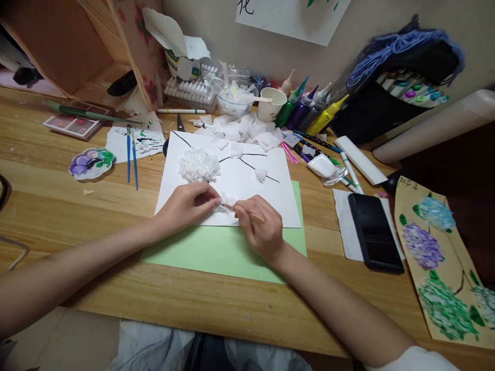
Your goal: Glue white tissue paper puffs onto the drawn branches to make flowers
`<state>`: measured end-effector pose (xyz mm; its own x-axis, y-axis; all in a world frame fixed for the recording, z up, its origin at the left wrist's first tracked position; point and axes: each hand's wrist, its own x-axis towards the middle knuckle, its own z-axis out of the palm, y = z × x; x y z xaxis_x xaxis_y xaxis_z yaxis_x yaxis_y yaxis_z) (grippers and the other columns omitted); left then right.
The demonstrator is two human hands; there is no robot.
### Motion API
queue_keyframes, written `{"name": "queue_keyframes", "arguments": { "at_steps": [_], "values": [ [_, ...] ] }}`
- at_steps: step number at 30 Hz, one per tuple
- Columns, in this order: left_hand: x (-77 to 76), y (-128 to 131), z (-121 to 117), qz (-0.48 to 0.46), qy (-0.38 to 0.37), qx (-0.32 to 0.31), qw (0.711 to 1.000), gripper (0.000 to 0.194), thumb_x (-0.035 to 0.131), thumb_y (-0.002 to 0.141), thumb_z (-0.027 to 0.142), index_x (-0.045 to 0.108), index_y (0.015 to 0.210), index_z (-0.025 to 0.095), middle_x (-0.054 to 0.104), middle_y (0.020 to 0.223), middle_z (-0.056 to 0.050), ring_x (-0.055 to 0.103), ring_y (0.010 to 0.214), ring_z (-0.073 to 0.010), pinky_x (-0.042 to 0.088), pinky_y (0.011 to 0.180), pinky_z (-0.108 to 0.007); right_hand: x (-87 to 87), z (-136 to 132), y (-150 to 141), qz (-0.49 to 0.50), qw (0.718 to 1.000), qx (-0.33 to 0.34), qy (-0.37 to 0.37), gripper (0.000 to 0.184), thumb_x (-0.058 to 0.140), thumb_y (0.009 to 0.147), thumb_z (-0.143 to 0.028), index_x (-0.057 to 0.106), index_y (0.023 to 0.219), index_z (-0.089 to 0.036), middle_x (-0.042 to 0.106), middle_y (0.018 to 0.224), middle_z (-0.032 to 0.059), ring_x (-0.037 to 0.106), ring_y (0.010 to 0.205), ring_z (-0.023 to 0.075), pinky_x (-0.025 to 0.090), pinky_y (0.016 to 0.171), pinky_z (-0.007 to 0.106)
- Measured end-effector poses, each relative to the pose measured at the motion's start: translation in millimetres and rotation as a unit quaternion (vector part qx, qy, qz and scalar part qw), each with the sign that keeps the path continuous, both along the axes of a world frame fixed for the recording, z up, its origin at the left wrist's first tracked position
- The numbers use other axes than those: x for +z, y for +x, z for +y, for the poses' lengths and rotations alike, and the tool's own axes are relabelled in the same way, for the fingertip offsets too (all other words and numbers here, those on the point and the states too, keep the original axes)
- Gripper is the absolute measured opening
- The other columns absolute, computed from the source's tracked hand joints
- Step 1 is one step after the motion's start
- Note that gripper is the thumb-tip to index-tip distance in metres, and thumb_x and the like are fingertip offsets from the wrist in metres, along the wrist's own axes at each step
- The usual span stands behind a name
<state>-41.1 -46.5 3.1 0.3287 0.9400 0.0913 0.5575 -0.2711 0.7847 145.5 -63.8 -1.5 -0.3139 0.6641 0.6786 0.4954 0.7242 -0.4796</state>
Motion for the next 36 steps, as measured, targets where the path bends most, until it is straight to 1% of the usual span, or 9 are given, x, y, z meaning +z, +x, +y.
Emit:
{"name": "queue_keyframes", "arguments": {
  "at_steps": [3,6,9,13,17,21,26,31,36],
  "values": [
    [3.3,-1.6,-0.7,-0.005,-0.017,0.0,1.0,0.016,0.052,0.082,0.027,0.064,0.08,0.017,0.064,0.074,0.0,0.052,0.064,-0.0104,0.038,0.058,-0.023,0.6,0.4,-1.7,0.014,0.999,-0.043,-0.022,0.019,0.043,0.088,-0.011,0.058,0.078,-0.019,0.061,0.061,-0.0001,0.057,0.055,0.0115,0.045,0.052,0.025],
    [7.6,-4.9,-1.7,-0.007,-0.037,-0.002,0.999,0.018,0.049,0.083,0.027,0.065,0.083,0.017,0.064,0.076,0.0,0.052,0.064,-0.0106,0.038,0.058,-0.023,0.2,0.6,-2.1,0.036,0.997,-0.056,-0.043,0.023,0.041,0.089,-0.014,0.058,0.075,-0.019,0.061,0.063,0.0001,0.059,0.056,0.0117,0.046,0.052,0.025],
    [9.7,-7.3,-2.7,-0.014,-0.051,-0.01,0.999,0.015,0.051,0.081,0.024,0.064,0.085,0.018,0.064,0.075,0.001,0.052,0.063,-0.01,0.038,0.057,-0.022,-1.5,0.2,0.2,0.067,0.996,-0.036,-0.042,0.023,0.041,0.089,-0.014,0.059,0.076,-0.019,0.061,0.062,0.0004,0.057,0.055,0.0121,0.045,0.053,0.026],
    [6.9,-6.3,-3.1,-0.027,-0.051,-0.015,0.998,0.013,0.054,0.078,0.023,0.063,0.084,0.017,0.063,0.074,0.001,0.052,0.064,-0.0098,0.039,0.058,-0.021,-3.9,-0.6,3.6,0.096,0.995,-0.001,-0.03,0.021,0.041,0.089,-0.014,0.059,0.079,-0.019,0.06,0.061,0.001,0.056,0.056,0.0131,0.044,0.052,0.027],
    [3.0,-4.0,-3.2,-0.02,-0.036,-0.01,0.999,0.013,0.054,0.077,0.021,0.063,0.085,0.017,0.062,0.074,0.0,0.052,0.064,-0.0098,0.04,0.059,-0.021,-4.2,-0.7,3.7,0.081,0.996,0.023,-0.031,0.018,0.043,0.088,-0.014,0.059,0.081,-0.019,0.061,0.062,0.0019,0.055,0.058,0.0138,0.044,0.052,0.027],
    [2.9,-2.7,-3.6,-0.024,-0.032,-0.004,0.999,0.013,0.053,0.078,0.021,0.062,0.086,0.017,0.062,0.076,0.0,0.051,0.065,-0.0095,0.041,0.061,-0.021,-2.3,-0.1,1.6,0.059,0.998,0.026,-0.025,0.018,0.043,0.088,-0.015,0.059,0.08,-0.019,0.062,0.062,0.0018,0.056,0.057,0.0138,0.044,0.053,0.026],
    [4.2,-0.8,-4.3,-0.029,-0.032,0.005,0.999,0.014,0.052,0.079,0.023,0.062,0.087,0.017,0.062,0.076,0.0,0.052,0.065,-0.0101,0.041,0.061,-0.022,-0.9,-0.5,-0.2,0.054,0.998,-0.005,-0.033,0.019,0.044,0.088,-0.015,0.06,0.079,-0.019,0.064,0.063,0.0015,0.058,0.056,0.0136,0.045,0.053,0.027],
    [4.4,-0.2,-4.7,-0.025,-0.034,0.009,0.999,0.014,0.053,0.079,0.024,0.062,0.087,0.017,0.062,0.076,0.0,0.052,0.067,-0.0103,0.041,0.062,-0.022,-1.8,-0.9,-2.7,0.071,0.993,-0.071,-0.068,0.025,0.043,0.09,-0.018,0.061,0.073,-0.019,0.063,0.062,0.0,0.061,0.055,0.0123,0.047,0.054,0.025],
    [3.3,-0.9,-4.6,-0.031,-0.04,0.013,0.999,0.014,0.054,0.08,0.025,0.061,0.089,0.017,0.061,0.076,0.0,0.052,0.067,-0.0099,0.041,0.062,-0.022,-1.3,2.7,-5.2,0.089,0.987,-0.093,-0.091,0.028,0.042,0.09,-0.018,0.059,0.068,-0.017,0.062,0.062,0.0,0.06,0.053,0.0105,0.046,0.051,0.023]
  ]
}}
